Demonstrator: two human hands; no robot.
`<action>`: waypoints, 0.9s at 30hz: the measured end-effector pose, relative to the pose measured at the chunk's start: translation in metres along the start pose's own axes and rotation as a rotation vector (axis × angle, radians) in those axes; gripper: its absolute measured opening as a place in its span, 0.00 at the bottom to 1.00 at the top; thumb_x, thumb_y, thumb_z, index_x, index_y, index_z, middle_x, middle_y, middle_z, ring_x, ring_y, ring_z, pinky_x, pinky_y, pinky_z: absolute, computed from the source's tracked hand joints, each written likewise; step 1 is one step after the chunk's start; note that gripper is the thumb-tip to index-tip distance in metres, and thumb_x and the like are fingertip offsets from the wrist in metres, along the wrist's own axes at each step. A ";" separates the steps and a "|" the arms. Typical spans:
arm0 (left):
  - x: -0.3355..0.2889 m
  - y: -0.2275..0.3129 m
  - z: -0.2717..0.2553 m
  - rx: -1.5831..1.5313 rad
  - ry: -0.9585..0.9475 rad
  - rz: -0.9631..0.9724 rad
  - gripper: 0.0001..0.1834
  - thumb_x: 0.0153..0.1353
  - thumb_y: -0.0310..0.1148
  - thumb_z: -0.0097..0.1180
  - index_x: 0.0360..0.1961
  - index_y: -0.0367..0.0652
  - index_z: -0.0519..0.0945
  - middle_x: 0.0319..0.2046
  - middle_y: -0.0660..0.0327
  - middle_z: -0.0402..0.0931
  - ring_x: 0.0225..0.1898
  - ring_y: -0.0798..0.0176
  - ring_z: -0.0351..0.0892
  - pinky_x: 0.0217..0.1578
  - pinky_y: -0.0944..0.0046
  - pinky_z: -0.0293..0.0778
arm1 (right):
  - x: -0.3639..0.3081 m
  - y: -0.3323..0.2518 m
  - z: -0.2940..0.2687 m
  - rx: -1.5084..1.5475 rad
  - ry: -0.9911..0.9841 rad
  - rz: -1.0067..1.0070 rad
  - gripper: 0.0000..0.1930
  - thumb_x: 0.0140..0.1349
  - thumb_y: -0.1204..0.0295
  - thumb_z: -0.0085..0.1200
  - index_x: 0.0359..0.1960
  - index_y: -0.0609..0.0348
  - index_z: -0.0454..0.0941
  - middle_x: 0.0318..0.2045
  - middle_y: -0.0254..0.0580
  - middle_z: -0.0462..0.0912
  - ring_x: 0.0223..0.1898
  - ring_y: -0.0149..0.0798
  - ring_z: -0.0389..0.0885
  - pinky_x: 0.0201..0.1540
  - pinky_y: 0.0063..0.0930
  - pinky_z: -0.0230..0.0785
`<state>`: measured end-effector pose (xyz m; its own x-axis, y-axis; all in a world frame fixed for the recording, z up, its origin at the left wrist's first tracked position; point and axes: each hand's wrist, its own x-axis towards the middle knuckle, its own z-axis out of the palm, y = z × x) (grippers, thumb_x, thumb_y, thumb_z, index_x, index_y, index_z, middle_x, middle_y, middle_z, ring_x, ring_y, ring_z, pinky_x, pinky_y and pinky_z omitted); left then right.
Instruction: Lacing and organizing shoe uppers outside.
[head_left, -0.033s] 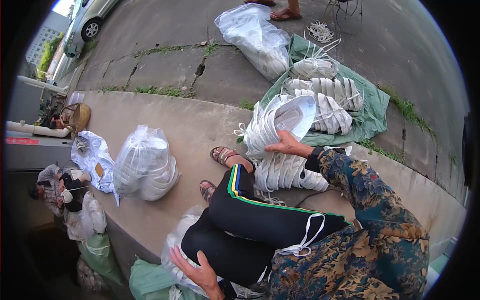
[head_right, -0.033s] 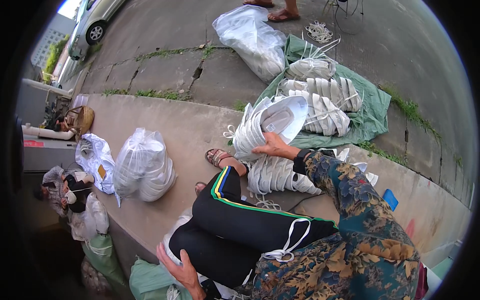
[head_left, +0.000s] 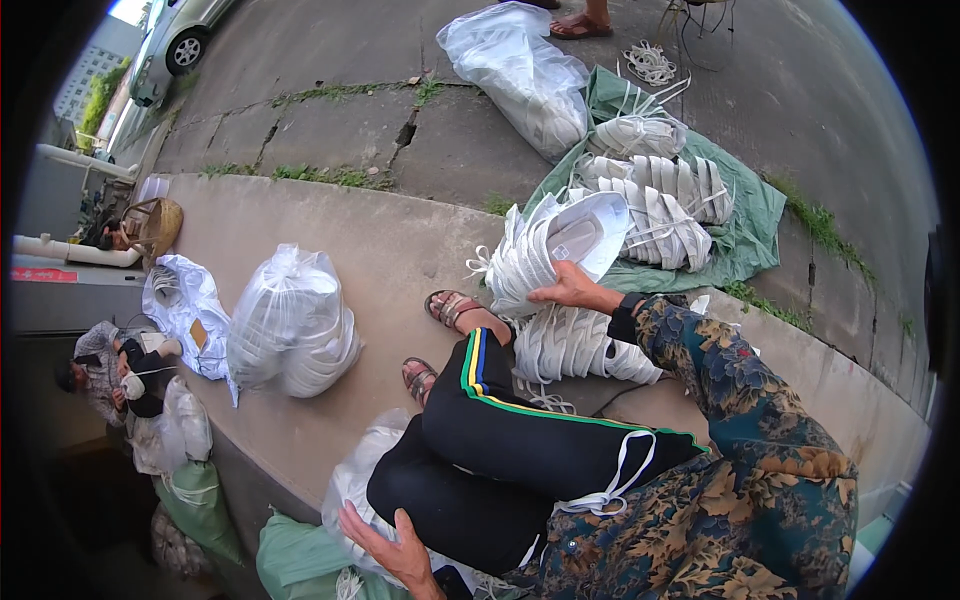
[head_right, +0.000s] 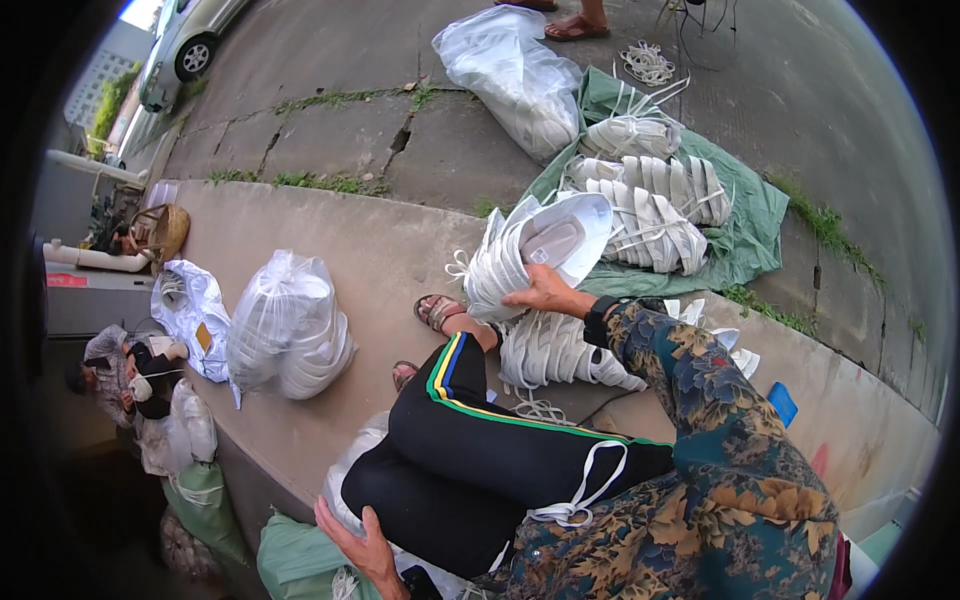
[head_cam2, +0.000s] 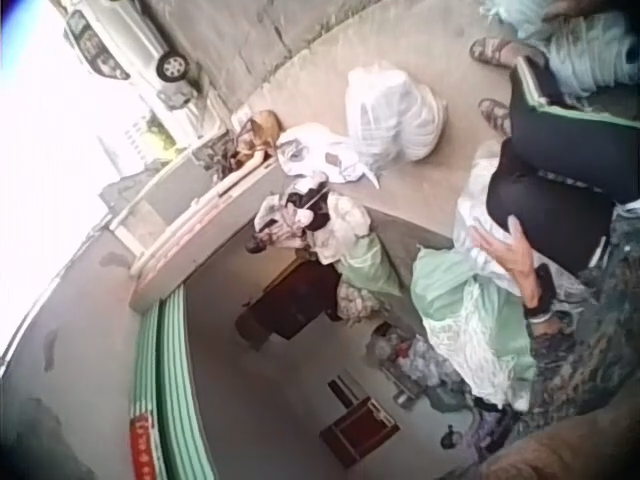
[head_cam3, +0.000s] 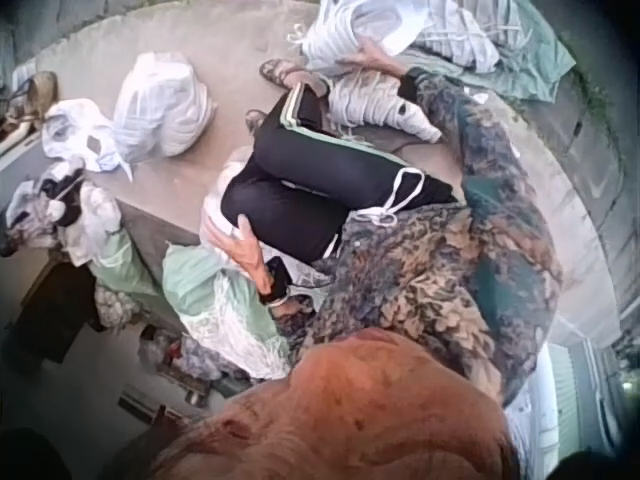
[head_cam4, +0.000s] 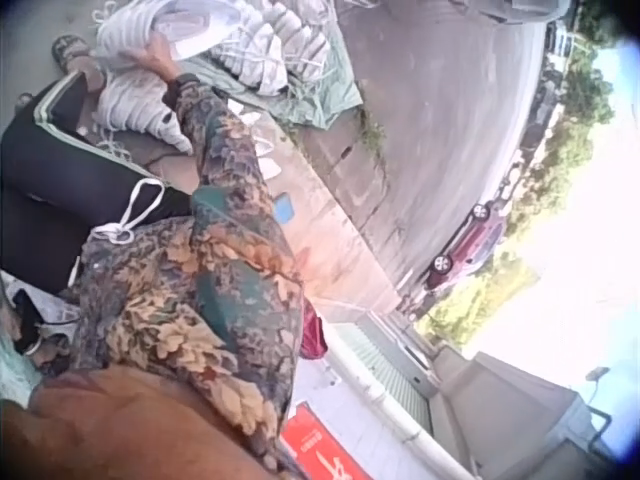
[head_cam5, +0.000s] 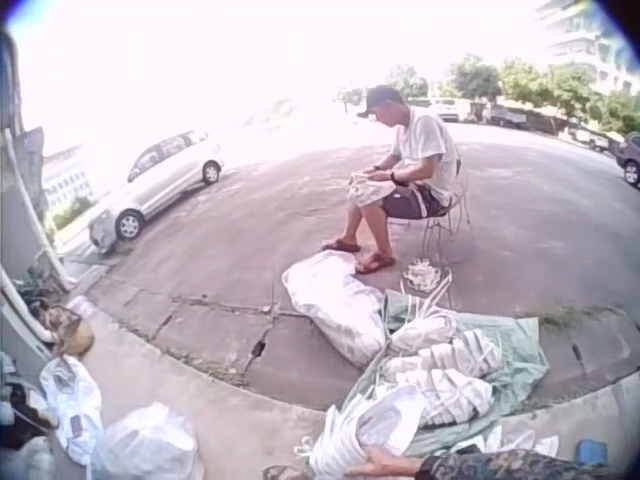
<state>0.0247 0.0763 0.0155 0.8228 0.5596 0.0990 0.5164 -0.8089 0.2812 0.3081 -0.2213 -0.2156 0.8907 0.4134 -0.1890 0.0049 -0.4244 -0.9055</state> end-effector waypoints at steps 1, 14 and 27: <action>-0.010 -0.032 0.006 0.026 -0.055 -0.062 0.40 0.53 0.43 0.58 0.61 0.33 0.54 0.58 0.44 0.57 0.59 0.45 0.58 0.60 0.53 0.52 | 0.016 0.010 0.015 0.027 0.004 0.010 0.25 0.45 0.57 0.63 0.38 0.64 0.77 0.34 0.53 0.81 0.37 0.46 0.79 0.41 0.34 0.68; -0.009 -0.017 0.006 -0.734 -0.301 -0.681 0.33 0.63 0.41 0.46 0.63 0.33 0.52 0.56 0.47 0.62 0.57 0.53 0.61 0.57 0.60 0.56 | 0.054 0.118 0.088 -0.359 -0.113 0.227 0.33 0.46 0.44 0.56 0.35 0.68 0.76 0.30 0.61 0.79 0.34 0.56 0.78 0.38 0.41 0.69; -0.055 -0.057 0.038 -1.210 -0.338 -0.643 0.34 0.64 0.53 0.39 0.62 0.38 0.57 0.56 0.53 0.61 0.56 0.59 0.63 0.53 0.66 0.62 | 0.002 0.113 0.046 -0.310 -0.062 0.104 0.27 0.56 0.61 0.52 0.53 0.69 0.67 0.49 0.62 0.73 0.53 0.54 0.70 0.55 0.36 0.61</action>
<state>-0.0409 0.0852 -0.0425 0.6303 0.5574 -0.5404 0.4400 0.3170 0.8402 0.2900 -0.2316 -0.3360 0.8644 0.3992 -0.3057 0.0618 -0.6878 -0.7233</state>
